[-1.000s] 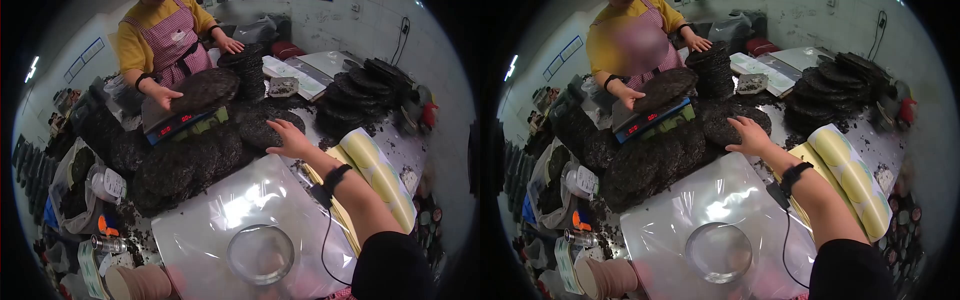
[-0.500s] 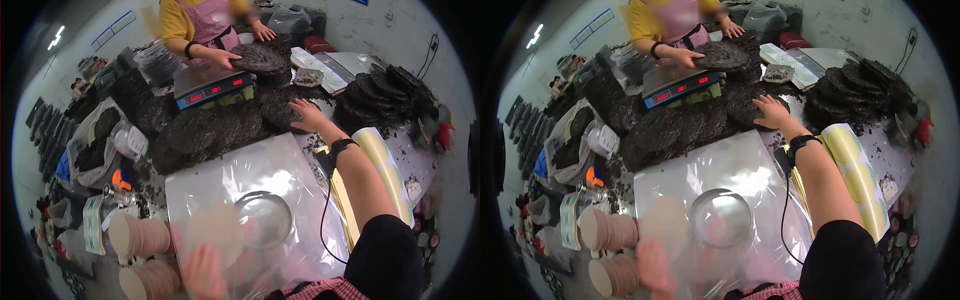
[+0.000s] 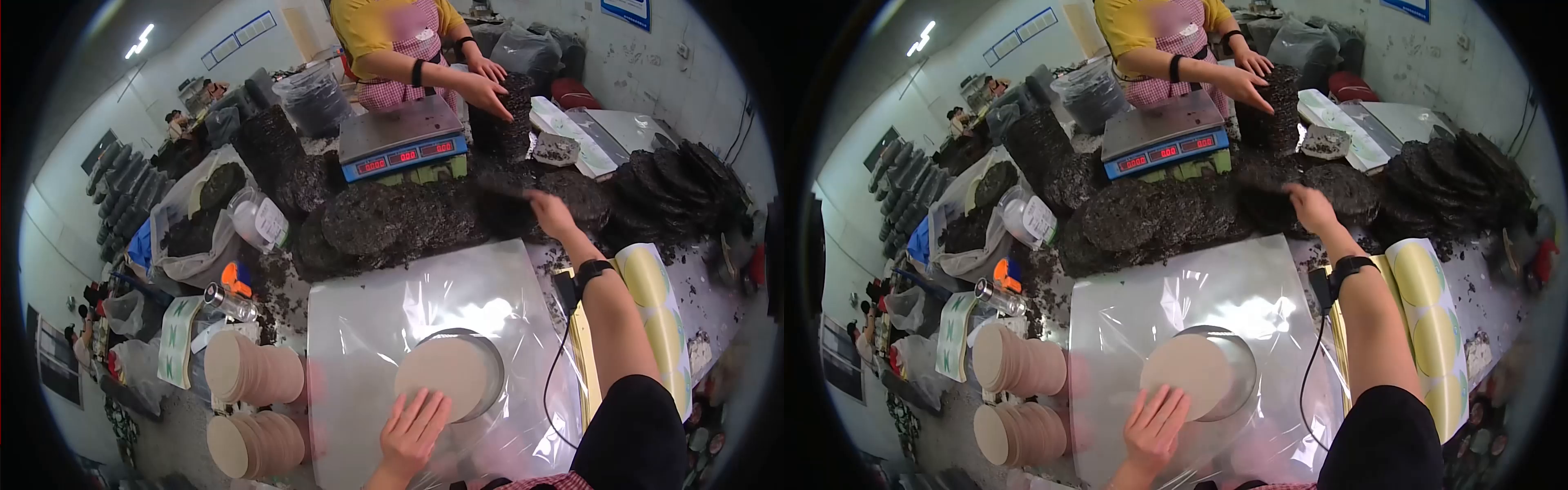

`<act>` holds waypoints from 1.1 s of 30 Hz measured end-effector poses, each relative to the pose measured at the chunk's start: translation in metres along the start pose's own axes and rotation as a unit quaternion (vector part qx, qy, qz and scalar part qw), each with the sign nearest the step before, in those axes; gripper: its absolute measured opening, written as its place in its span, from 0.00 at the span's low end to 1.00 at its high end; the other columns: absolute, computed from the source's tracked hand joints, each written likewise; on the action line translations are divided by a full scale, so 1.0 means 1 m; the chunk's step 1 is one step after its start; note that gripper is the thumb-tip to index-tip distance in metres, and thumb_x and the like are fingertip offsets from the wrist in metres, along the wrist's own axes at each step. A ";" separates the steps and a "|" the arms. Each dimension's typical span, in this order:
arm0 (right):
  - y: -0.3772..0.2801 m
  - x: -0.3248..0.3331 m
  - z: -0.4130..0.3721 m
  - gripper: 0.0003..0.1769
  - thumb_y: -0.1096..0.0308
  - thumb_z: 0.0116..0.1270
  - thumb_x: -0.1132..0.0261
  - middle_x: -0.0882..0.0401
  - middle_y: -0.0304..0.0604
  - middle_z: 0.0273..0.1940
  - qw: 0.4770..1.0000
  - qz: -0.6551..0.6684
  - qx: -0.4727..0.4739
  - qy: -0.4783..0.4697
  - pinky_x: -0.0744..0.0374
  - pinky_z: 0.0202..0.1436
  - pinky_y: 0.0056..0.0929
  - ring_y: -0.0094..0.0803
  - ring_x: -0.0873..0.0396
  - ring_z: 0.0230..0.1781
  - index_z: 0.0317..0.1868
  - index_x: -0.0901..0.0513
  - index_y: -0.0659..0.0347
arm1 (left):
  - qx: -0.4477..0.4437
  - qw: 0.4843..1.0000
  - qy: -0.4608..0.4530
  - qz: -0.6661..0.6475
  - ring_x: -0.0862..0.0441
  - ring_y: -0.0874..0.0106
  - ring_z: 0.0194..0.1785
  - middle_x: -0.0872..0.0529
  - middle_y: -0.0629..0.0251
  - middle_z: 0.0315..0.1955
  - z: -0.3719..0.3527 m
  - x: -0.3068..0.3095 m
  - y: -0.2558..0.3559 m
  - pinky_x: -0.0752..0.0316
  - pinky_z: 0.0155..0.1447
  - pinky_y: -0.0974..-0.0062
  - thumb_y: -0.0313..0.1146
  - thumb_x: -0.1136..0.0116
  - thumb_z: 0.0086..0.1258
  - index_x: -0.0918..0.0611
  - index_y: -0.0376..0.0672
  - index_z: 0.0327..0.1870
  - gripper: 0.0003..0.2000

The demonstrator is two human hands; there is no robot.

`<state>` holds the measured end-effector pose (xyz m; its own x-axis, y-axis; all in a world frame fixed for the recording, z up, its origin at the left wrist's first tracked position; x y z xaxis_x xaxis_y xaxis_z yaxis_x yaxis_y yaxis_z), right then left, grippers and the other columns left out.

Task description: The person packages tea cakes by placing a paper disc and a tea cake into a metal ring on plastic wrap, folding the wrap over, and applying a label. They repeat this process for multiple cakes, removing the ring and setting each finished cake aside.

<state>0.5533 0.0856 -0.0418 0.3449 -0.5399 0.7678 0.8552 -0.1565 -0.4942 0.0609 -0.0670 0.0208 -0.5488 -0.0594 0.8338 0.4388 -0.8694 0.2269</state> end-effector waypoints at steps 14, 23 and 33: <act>-0.273 0.003 -0.341 0.28 0.68 0.70 0.42 0.29 0.46 0.74 0.943 -0.105 0.221 -0.225 0.35 0.80 0.42 0.39 0.33 0.77 0.71 0.24 0.53 | 0.355 0.846 0.167 -0.361 0.17 0.54 0.56 0.18 0.53 0.51 -0.046 0.013 -0.096 0.23 0.62 0.57 0.31 0.44 0.73 0.23 0.37 0.65 0.21; -0.273 0.005 -0.266 0.30 0.55 0.61 0.28 0.24 0.47 0.67 0.904 0.017 0.157 -0.397 0.25 0.68 0.44 0.45 0.26 0.65 0.65 0.19 0.50 | 0.244 0.922 -0.063 -0.293 0.19 0.68 0.40 0.20 0.62 0.40 0.047 -0.017 -0.074 0.22 0.43 0.69 0.38 0.27 0.65 0.22 0.40 0.59 0.24; -0.218 0.054 -0.229 0.23 0.67 0.79 0.41 0.16 0.44 0.53 0.907 0.383 -0.125 -0.122 0.23 0.60 0.27 0.29 0.19 0.50 0.71 0.26 0.60 | 0.148 0.961 0.027 -0.230 0.19 0.66 0.44 0.15 0.61 0.43 -0.005 0.003 -0.048 0.23 0.51 0.66 0.30 0.39 0.72 0.15 0.40 0.50 0.09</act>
<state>0.2968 -0.0992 0.0135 0.9025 -0.3747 0.2124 0.2246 -0.0115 -0.9744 0.0350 -0.0283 0.0095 -0.7665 0.2660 0.5845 0.3192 -0.6320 0.7062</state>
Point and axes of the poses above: each hand's wrist, its own z-axis towards the middle knuckle, its own x-axis out of the back of the hand, y = z × x, the point moved 8 cm from there along z, towards the middle knuckle
